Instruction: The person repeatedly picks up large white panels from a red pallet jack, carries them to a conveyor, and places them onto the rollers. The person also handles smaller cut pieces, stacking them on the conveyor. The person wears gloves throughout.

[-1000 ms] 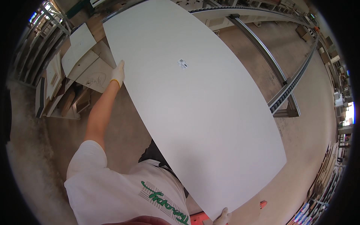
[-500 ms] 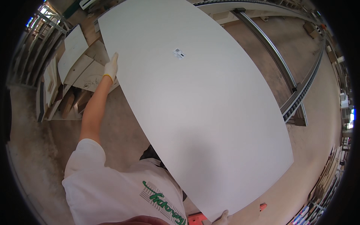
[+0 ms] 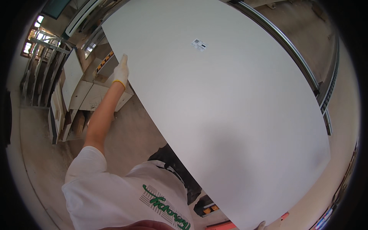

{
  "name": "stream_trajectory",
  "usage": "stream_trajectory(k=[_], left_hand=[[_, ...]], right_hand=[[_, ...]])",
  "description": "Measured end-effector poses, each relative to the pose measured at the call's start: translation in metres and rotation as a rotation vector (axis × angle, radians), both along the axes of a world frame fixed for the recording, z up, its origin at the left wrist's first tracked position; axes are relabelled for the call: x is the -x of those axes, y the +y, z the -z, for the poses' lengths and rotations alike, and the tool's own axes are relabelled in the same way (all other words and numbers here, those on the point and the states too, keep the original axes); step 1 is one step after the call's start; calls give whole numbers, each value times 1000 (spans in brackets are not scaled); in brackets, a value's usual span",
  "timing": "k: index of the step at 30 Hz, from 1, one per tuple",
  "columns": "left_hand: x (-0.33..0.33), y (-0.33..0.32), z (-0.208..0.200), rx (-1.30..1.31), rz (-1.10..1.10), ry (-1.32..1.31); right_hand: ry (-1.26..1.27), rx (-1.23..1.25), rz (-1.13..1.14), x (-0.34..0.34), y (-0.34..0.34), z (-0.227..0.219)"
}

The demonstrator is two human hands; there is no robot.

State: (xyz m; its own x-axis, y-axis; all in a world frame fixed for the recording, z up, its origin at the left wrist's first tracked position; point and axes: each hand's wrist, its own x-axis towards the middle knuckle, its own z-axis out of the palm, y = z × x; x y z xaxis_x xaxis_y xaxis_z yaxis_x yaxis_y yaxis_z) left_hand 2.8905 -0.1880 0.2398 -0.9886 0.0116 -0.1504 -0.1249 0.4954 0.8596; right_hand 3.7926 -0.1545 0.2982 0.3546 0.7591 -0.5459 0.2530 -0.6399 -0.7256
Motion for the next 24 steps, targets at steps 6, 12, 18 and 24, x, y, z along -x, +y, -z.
stream_trajectory(k=[6, 12, 18, 24], left_hand=[[5, 87, 6, -71, 11, 36], [17, 169, 16, -119, 29, 67], [0, 251, 2, -156, 70, 50], [-6, 343, 0, -172, -17, -24]], right_hand=[[-618, 19, -320, 37, 95, -38], [-356, -104, -179, -12, 166, 9], [-382, -311, -221, -38, 255, 33], [-1098, -310, -347, -47, 342, 61]])
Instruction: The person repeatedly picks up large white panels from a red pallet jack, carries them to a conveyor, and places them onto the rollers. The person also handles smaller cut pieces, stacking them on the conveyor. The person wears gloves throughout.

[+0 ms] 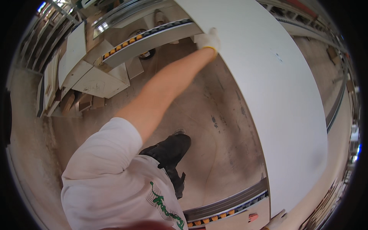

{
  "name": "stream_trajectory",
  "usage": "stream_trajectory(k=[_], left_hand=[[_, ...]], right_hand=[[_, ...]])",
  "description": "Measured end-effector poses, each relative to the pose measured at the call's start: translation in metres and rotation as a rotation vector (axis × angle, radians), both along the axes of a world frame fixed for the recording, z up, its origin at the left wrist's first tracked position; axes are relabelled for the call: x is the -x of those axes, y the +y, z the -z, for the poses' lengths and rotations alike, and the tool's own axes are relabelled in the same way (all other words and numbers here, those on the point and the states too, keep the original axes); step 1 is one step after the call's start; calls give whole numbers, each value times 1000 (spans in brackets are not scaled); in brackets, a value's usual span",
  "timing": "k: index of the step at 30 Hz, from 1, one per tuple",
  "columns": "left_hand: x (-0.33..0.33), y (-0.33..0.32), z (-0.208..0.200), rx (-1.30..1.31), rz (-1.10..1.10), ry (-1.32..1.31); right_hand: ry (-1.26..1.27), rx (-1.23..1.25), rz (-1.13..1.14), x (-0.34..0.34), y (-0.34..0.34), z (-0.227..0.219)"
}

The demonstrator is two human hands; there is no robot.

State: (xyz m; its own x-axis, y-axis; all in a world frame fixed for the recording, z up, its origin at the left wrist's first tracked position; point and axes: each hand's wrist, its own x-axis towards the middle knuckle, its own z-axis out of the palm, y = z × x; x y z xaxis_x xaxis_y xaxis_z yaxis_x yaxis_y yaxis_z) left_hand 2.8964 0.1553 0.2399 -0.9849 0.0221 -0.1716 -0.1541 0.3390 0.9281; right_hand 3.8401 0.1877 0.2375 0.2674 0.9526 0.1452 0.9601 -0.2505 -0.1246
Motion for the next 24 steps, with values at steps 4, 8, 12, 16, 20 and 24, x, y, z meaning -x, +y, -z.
stream_trajectory(k=[4, 8, 12, 16, 20, 24], left_hand=[[16, 56, 4, 56, 106, -84], [31, 13, -44, 374, 807, 455], [-9, -177, -90, 23, 1116, 597], [-10, -409, -75, 311, 1131, 503], [88, -628, -37, 1032, 778, 632], [232, -809, 21, 541, -127, -89]], right_hand=[[-581, 209, -380, 96, 2, -18], [-277, 424, -307, 259, -55, -60], [-149, 250, -770, 395, -154, -70], [206, 215, -1112, 515, -226, -67], [286, 220, -1476, 637, -313, -57], [467, 490, -1642, 758, -416, -36]])
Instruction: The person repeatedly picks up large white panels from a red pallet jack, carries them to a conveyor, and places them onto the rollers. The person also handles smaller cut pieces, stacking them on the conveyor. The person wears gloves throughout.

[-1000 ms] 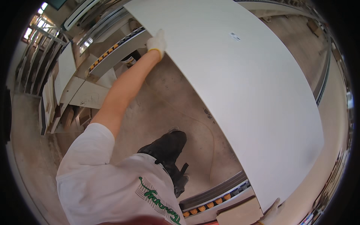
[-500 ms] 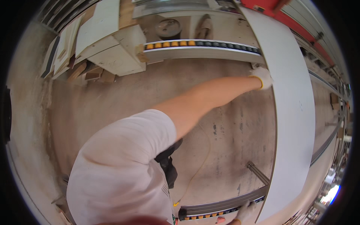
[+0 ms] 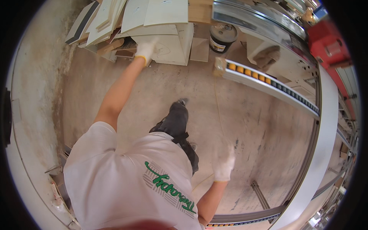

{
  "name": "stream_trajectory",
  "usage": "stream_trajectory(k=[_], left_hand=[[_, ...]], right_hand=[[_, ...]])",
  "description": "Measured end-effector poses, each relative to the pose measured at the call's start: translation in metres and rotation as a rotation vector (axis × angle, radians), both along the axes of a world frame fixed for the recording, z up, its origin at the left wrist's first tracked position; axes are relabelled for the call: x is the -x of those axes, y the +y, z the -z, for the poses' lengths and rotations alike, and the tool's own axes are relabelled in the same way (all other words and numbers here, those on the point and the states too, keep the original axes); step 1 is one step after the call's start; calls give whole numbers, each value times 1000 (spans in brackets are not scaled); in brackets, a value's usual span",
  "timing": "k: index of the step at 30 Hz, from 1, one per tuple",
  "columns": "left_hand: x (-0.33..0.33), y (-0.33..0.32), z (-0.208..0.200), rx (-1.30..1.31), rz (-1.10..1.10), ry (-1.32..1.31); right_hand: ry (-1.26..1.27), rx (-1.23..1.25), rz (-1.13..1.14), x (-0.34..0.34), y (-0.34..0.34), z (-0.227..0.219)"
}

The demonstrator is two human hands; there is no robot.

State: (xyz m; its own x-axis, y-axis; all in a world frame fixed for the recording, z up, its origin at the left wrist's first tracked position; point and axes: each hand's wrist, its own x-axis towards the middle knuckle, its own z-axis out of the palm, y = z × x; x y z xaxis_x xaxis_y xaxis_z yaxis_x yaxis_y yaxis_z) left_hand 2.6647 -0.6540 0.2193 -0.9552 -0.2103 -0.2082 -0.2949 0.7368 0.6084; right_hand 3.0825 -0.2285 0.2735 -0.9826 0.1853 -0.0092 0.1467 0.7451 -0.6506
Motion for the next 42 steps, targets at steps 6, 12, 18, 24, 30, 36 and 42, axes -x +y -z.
stream_trajectory(k=[6, 12, 18, 24, 30, 36, 42], left_hand=[[158, -101, 88, -1043, -310, 150], [162, -77, 45, -1119, -499, 134], [121, -61, -14, -1264, -209, 30], [112, -53, -45, -1493, 39, -188], [232, -30, -77, -1506, 31, 57], [187, 83, -107, -1360, -4, 249], [120, 307, -68, -1055, 70, -117]], right_hand=[[-284, -22, -219, 193, -137, 41], [-646, 368, -262, 387, -225, 60], [-155, 1755, 100, 504, -306, 58], [237, 1836, 326, 541, -310, -3], [728, 199, -18, 451, -186, -38], [458, 1201, 721, 246, -86, -52], [649, 1067, 1121, 140, -19, -16]])
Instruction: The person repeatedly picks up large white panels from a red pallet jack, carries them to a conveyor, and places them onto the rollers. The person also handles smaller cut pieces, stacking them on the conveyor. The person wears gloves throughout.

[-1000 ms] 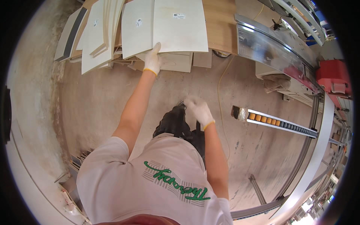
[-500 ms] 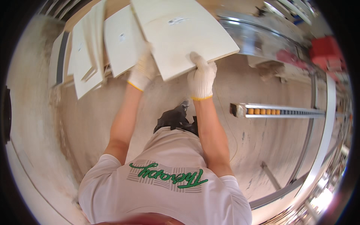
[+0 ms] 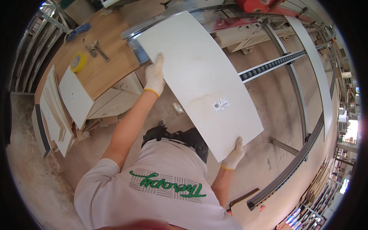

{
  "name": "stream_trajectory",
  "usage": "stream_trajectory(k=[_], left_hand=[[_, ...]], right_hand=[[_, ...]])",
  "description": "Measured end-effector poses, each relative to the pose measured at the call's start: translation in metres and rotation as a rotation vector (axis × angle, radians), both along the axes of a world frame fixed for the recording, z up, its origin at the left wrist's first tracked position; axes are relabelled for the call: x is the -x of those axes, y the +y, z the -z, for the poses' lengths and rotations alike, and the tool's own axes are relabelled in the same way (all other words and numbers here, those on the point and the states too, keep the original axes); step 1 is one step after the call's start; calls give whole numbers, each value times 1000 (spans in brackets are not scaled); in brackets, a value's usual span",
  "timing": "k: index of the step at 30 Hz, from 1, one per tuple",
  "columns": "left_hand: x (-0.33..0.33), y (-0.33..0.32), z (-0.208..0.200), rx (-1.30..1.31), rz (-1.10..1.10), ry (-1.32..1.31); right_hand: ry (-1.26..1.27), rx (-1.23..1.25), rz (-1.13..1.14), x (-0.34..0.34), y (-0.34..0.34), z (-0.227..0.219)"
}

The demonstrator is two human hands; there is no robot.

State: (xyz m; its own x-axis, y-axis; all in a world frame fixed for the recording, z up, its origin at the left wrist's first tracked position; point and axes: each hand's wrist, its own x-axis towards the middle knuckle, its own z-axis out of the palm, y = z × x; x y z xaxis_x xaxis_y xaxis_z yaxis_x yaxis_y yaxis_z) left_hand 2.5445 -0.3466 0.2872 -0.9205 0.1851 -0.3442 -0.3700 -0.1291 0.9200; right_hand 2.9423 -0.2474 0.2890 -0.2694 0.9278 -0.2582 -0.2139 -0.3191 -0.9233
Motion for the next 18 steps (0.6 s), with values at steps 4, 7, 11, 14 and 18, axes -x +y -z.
stream_trajectory(k=[4, 7, 11, 14, 18], left_hand=[[-18, 109, 36, 199, 86, -46], [-29, 169, 44, 396, 153, 65], [-20, 224, 35, 539, 87, 65], [-8, 252, 30, 602, 51, 72], [-3, 290, 37, 661, -18, 155]], right_hand=[[37, 103, 35, -7, 61, 34], [182, 156, 35, 6, 110, 41], [55, 122, -50, 37, 165, 34], [78, 85, -9, 61, 197, 34], [94, 162, -53, 71, 260, 31]])
